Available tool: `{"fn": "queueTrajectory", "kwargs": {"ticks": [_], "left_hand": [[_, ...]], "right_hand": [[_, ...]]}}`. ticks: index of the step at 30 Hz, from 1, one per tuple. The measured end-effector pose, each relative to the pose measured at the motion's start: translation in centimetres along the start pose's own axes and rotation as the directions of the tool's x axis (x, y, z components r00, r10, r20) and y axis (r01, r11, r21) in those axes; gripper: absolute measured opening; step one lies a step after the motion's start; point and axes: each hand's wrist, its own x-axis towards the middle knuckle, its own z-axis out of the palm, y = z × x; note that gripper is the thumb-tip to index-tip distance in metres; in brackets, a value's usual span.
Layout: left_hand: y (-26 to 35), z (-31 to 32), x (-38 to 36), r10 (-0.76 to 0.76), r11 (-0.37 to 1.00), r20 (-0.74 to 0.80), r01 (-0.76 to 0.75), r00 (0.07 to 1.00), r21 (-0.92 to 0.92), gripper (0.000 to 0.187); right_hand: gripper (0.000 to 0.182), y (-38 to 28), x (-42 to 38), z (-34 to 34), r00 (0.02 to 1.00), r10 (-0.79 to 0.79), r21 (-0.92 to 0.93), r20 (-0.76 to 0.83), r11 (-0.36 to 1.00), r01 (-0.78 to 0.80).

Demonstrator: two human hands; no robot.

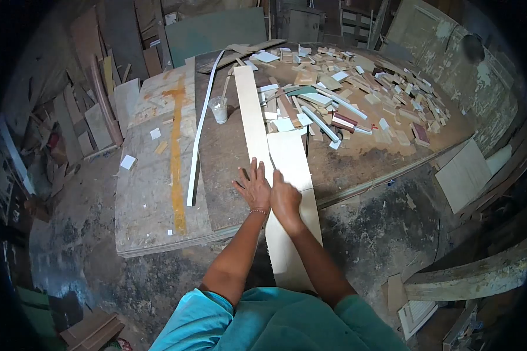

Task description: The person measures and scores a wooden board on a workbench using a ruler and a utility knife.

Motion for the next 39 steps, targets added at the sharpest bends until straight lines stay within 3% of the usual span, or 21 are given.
{"fn": "queueTrajectory", "kwargs": {"ticks": [4,10,13,19,28,32,39], "left_hand": [[0.1,-0.2,0.1,0.015,1.0,-0.017,-0.015,1.0,-0.013,0.042],[0.3,-0.6,0.0,-0.004,1.0,-0.006,0.004,1.0,-0.001,0.041],[0.0,-0.4,-0.2,0.013,1.0,-0.019,-0.012,1.0,0.018,0.041],[-0.2,-0.2,-0.1,0.023,1.0,-0.014,-0.023,1.0,0.005,0.042],[0.2,-0.6,0.1,0.007,1.0,-0.012,-0.007,1.0,-0.005,0.04],[0.0,-0.1,0.1,0.021,1.0,-0.012,-0.02,1.0,0.009,0.039],[0.1,-0.5,0.1,0.042,0.999,-0.033,-0.042,0.999,0.001,0.041]], "right_hand": [[0.017,-1.0,3.3,0.2,1.0,-0.014,-0.005,-0.017,1.0,0.014],[0.016,1.0,-2.7,-0.7,0.999,-0.025,0.032,0.04,0.999,0.024],[0.011,1.5,-3.0,-0.9,0.998,0.007,-0.039,0.057,0.999,-0.005],[0.015,-0.4,2.7,1.1,0.996,-0.035,0.017,-0.078,0.999,0.036],[0.008,2.3,-1.4,-1.4,0.996,-0.04,-0.082,0.085,0.996,0.047],[0.011,1.6,1.2,-0.8,0.99,-0.101,-0.075,-0.093,0.993,0.094],[0.012,1.2,-0.8,-0.9,0.996,-0.055,-0.035,-0.067,0.998,0.053]]}}
